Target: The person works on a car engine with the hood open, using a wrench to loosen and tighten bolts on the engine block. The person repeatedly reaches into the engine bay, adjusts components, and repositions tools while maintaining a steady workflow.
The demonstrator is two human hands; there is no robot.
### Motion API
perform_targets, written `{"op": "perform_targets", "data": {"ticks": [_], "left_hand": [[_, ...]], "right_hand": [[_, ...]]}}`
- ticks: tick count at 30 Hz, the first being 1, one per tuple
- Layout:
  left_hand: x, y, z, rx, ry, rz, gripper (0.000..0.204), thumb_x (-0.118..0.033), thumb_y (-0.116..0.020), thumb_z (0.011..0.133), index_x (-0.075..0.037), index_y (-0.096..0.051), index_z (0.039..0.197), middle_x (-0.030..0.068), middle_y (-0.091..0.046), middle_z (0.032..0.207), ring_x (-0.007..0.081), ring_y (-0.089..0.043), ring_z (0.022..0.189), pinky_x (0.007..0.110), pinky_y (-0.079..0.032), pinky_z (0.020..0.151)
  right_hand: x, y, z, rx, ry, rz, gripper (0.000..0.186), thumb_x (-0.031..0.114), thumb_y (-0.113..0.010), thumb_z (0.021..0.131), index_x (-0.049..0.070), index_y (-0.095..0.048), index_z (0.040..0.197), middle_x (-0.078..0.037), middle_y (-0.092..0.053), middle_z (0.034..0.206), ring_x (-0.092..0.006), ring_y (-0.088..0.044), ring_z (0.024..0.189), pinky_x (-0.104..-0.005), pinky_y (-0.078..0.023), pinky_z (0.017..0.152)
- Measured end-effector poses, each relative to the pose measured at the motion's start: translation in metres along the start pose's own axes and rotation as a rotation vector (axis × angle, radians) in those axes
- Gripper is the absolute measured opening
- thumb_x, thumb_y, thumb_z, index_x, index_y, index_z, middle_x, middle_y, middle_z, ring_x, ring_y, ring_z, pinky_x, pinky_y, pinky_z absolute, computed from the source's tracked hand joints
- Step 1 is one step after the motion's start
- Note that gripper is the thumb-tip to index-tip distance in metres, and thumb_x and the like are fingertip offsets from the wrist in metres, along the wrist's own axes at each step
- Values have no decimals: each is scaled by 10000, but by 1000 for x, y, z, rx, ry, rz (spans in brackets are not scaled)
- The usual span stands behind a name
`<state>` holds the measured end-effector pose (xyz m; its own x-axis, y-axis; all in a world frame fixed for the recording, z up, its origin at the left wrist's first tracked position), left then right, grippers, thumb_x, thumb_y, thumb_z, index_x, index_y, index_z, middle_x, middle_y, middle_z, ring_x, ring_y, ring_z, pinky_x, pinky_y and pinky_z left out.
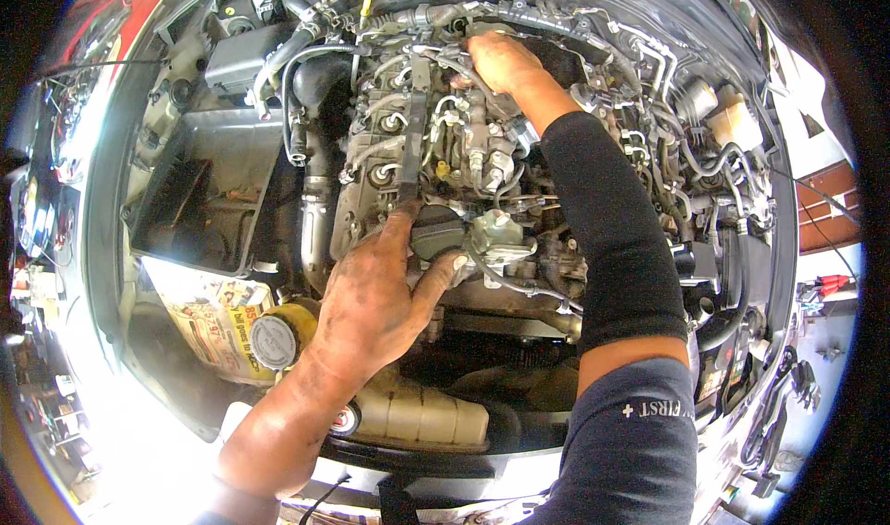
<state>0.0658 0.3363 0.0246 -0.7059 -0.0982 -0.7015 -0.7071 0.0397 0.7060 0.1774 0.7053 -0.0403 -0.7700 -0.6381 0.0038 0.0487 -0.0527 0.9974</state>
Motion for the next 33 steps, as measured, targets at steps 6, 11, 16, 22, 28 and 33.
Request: {"op": "perform_targets", "data": {"ticks": [6,11,16,22,28,33], "left_hand": [[0,0,0,-5,-23,-11,693,-473,-728,1059,41,-554,1491,292,-768,1028,475,-760,1038,569,-610,924],[0,-1,-1,-23,-23,-8,704,-477,-734,1055,32,-552,1507,291,-767,1024,478,-759,1033,567,-612,924],[1,-2,1,-9,-15,-32,706,-483,-734,1054,20,-554,1514,295,-765,1033,481,-755,1043,570,-612,920],[2,-2,0,-16,-23,-42,691,-481,-730,1058,26,-559,1495,294,-766,1047,481,-755,1042,576,-610,916],[1,-2,0,-24,-35,6,640,-450,-757,1042,25,-580,1433,264,-768,987,474,-758,989,573,-610,883],[0,3,-4,-155,-138,-38,580,-437,-776,1030,31,-602,1325,278,-752,950,501,-743,928,584,-593,838]], "right_hand": [[9,4,-1,26,106,58,607,577,-854,929,34,-793,1194,-291,-790,1142,-470,-761,1130,-554,-602,1011],[9,8,-5,49,-20,-110,615,602,-834,937,34,-793,1171,-277,-793,1129,-468,-754,1142,-560,-592,1027],[13,6,-3,43,133,-6,580,565,-833,950,27,-791,1163,-281,-792,1091,-488,-755,1115,-563,-607,992],[9,-2,0,27,160,53,461,435,-826,988,18,-781,1179,-294,-787,1089,-492,-753,1119,-563,-607,986],[16,7,-1,97,28,-140,330,281,-782,996,4,-802,1174,-286,-795,1152,-469,-763,1153,-525,-620,1008],[36,17,7,190,-126,-251,255,161,-727,964,40,-846,1156,-238,-808,1240,-415,-781,1195,-498,-633,1018]]}}
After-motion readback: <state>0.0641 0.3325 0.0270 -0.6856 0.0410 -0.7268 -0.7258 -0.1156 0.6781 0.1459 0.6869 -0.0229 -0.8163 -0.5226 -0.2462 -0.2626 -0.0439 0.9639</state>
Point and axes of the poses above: each hand's wrist, its own z-axis towards the middle knuckle, its own y-axis out of the back of the hand, x = y × z, the point moved 7 cm from there along z, towards the middle knuckle
